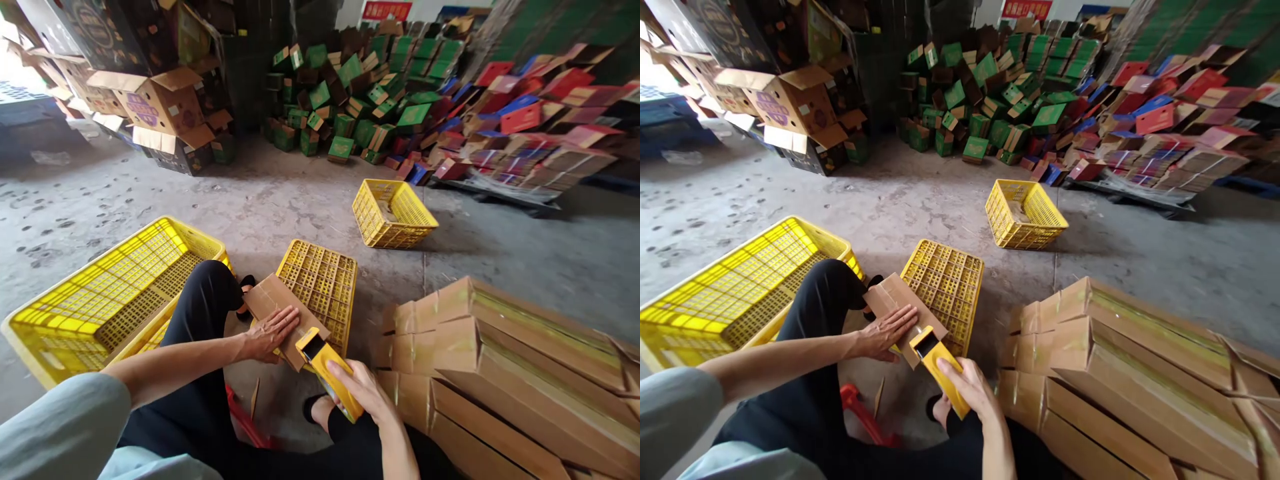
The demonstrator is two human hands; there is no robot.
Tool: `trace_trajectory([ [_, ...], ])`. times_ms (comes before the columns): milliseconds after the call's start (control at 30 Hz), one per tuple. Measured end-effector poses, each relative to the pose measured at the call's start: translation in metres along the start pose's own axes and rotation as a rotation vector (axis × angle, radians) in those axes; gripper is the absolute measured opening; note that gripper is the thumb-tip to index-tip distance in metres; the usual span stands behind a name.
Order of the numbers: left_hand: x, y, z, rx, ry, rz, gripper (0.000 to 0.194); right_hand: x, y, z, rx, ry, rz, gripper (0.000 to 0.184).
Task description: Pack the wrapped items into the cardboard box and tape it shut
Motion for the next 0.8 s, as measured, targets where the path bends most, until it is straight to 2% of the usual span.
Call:
trace_trajectory([
  [133,-0.002,-0.012,-0.007,-0.027,-0.017,-0.003,0.125,-0.007,0.0,-0.002,-0.026,0.01,0.014,0.058],
  [333,-0.002,-0.009,-0.008,-0.03,-0.019,0.014,0.127,-0.006,-0.007,-0.004,0.006,-0.006,-0.014,0.053],
  [567,0.0,-0.009,-0.005,-0.021,0.004,0.02,0.127,-0.003,-0.013,0.005,-0.049,0.067,-0.018,0.049],
  [800,-0.001,-0.012,-0.006,0.001,0.013,0.014,0.127,-0.017,-0.019,0.006,0.035,-0.015,-0.001,0.055],
])
Point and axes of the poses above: each hand's wrist, its own x-axis towards the middle knuckle, its own z-axis out of the back of the hand, y = z × x, the point moved 5 cm from there along x, towards the middle knuckle, and after that the axes turned 8 degrees about -y, right-handed, at the moved point
